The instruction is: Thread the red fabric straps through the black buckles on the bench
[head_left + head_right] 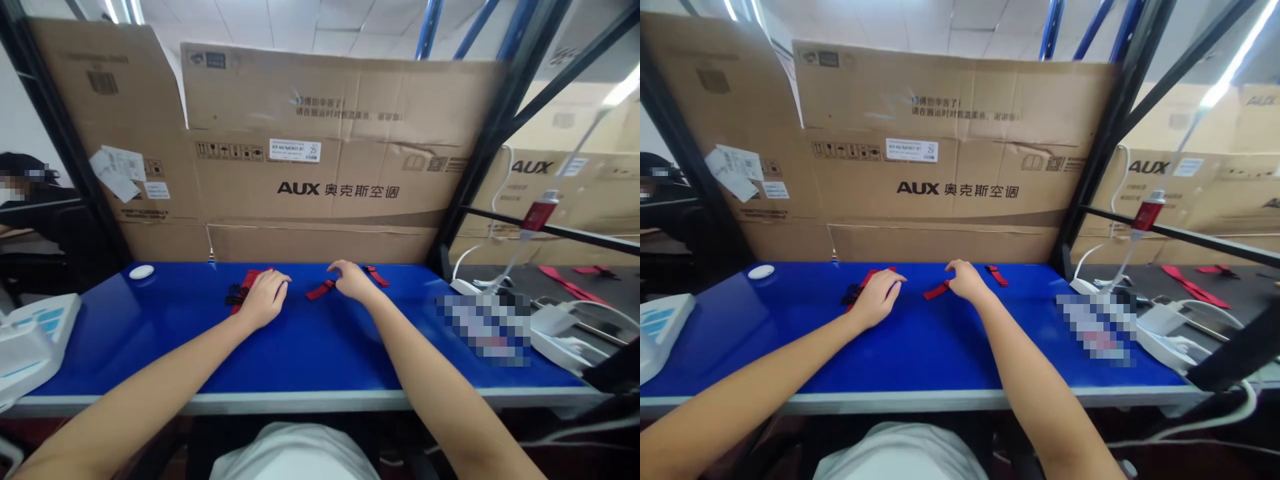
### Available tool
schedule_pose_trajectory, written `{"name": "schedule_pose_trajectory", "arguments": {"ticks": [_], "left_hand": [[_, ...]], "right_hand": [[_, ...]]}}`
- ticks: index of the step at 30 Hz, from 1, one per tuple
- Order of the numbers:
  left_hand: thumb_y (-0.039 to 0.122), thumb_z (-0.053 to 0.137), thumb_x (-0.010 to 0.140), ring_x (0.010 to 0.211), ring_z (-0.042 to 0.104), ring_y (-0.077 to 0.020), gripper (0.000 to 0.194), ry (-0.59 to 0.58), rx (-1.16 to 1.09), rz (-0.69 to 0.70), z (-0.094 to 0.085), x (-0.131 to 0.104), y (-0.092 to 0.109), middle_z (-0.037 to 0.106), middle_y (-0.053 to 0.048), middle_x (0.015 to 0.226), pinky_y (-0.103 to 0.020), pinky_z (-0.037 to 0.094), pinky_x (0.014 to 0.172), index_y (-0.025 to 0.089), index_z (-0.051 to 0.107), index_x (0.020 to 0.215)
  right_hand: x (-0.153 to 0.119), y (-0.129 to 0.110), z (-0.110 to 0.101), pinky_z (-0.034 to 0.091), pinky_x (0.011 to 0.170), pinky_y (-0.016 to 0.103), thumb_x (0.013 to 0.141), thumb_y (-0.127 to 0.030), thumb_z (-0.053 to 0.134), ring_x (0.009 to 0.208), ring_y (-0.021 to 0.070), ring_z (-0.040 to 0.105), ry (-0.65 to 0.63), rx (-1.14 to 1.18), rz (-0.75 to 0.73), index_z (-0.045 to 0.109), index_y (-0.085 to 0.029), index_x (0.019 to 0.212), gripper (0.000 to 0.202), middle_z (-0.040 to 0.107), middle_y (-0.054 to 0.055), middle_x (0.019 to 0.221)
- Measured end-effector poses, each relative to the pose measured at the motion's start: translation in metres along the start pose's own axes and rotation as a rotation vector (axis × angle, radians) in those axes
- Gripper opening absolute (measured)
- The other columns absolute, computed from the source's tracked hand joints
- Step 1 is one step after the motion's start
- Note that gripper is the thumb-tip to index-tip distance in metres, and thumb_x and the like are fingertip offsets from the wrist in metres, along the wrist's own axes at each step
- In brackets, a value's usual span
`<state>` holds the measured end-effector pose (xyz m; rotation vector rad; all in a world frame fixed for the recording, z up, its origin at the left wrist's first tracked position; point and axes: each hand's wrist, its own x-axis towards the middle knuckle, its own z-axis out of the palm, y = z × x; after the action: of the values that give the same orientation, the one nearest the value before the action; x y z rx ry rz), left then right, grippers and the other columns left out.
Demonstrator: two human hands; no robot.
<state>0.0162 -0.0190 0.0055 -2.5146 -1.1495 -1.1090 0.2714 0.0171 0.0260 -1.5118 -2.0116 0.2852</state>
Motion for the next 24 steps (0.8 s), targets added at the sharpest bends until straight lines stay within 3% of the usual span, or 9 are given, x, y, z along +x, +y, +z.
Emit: {"name": "schedule_pose_trajectory", "arguments": {"ticks": [3, 5, 9, 11, 15, 20, 24], "left_hand": [[0.024, 0.04, 0.094, 0.101, 0.06, -0.0233, 0.023, -0.015, 0.045, -0.044, -0.002, 0.008, -0.017, 0.067, -0.008, 0.102, -0.042, 0.042, 0.097, 0.018, 0.061, 0.101], [0.025, 0.042, 0.093, 0.103, 0.059, -0.0243, 0.024, -0.046, 0.066, -0.052, 0.0, 0.011, -0.018, 0.066, -0.009, 0.105, -0.042, 0.042, 0.097, 0.018, 0.062, 0.105], [0.038, 0.047, 0.093, 0.113, 0.055, -0.0262, 0.034, -0.144, 0.026, -0.053, 0.014, 0.012, -0.009, 0.062, -0.011, 0.118, -0.043, 0.04, 0.101, 0.017, 0.059, 0.118], [0.045, 0.052, 0.09, 0.114, 0.054, -0.0276, 0.043, -0.213, -0.018, -0.063, 0.023, 0.011, -0.005, 0.06, -0.011, 0.121, -0.043, 0.041, 0.1, 0.017, 0.057, 0.122], [0.046, 0.061, 0.084, 0.104, 0.057, -0.026, 0.038, -0.315, -0.109, -0.095, 0.03, 0.011, -0.003, 0.062, -0.009, 0.105, -0.04, 0.046, 0.093, 0.018, 0.065, 0.109], [0.04, 0.071, 0.078, 0.091, 0.06, -0.0223, 0.028, -0.307, -0.198, -0.071, 0.024, 0.011, -0.006, 0.062, -0.007, 0.093, -0.036, 0.049, 0.085, 0.017, 0.068, 0.095], [0.042, 0.072, 0.077, 0.091, 0.061, -0.022, 0.032, -0.278, -0.204, -0.014, 0.017, 0.01, -0.004, 0.061, -0.006, 0.096, -0.036, 0.049, 0.085, 0.019, 0.066, 0.099]], "right_hand": [[0.004, 0.013, 0.005, 0.044, 0.09, 0.025, 0.065, 0.004, 0.051, 0.106, 0.0193, 0.059, -0.082, 0.022, -0.02, 0.064, -0.018, 0.117, 0.058, 0.062, 0.008, 0.121], [0.006, 0.016, 0.013, 0.043, 0.092, 0.026, 0.067, 0.002, 0.055, 0.107, 0.0202, 0.058, -0.12, 0.009, -0.032, 0.067, -0.019, 0.114, 0.052, 0.062, 0.008, 0.122], [0.006, 0.009, 0.031, 0.047, 0.08, 0.026, 0.072, -0.008, 0.064, 0.084, 0.0163, 0.06, -0.14, 0.066, -0.046, 0.071, -0.018, 0.097, 0.028, 0.066, 0.006, 0.1], [0.004, 0.002, 0.039, 0.046, 0.071, 0.024, 0.069, -0.01, 0.067, 0.074, 0.013, 0.059, -0.153, 0.143, -0.125, 0.07, -0.018, 0.091, 0.024, 0.064, 0.004, 0.092], [0.002, -0.011, 0.048, 0.044, 0.061, 0.022, 0.067, -0.016, 0.071, 0.062, 0.0104, 0.057, -0.262, 0.299, -0.208, 0.064, -0.016, 0.088, 0.023, 0.061, 0.0, 0.08], [0.002, -0.017, 0.044, 0.039, 0.057, 0.022, 0.065, -0.025, 0.073, 0.06, 0.0113, 0.052, -0.433, 0.431, -0.157, 0.062, -0.017, 0.092, 0.03, 0.057, -0.004, 0.066], [0.001, -0.019, 0.04, 0.038, 0.061, 0.023, 0.066, -0.031, 0.072, 0.066, 0.0114, 0.051, -0.38, 0.486, -0.195, 0.062, -0.017, 0.081, 0.022, 0.057, -0.003, 0.072]]}}
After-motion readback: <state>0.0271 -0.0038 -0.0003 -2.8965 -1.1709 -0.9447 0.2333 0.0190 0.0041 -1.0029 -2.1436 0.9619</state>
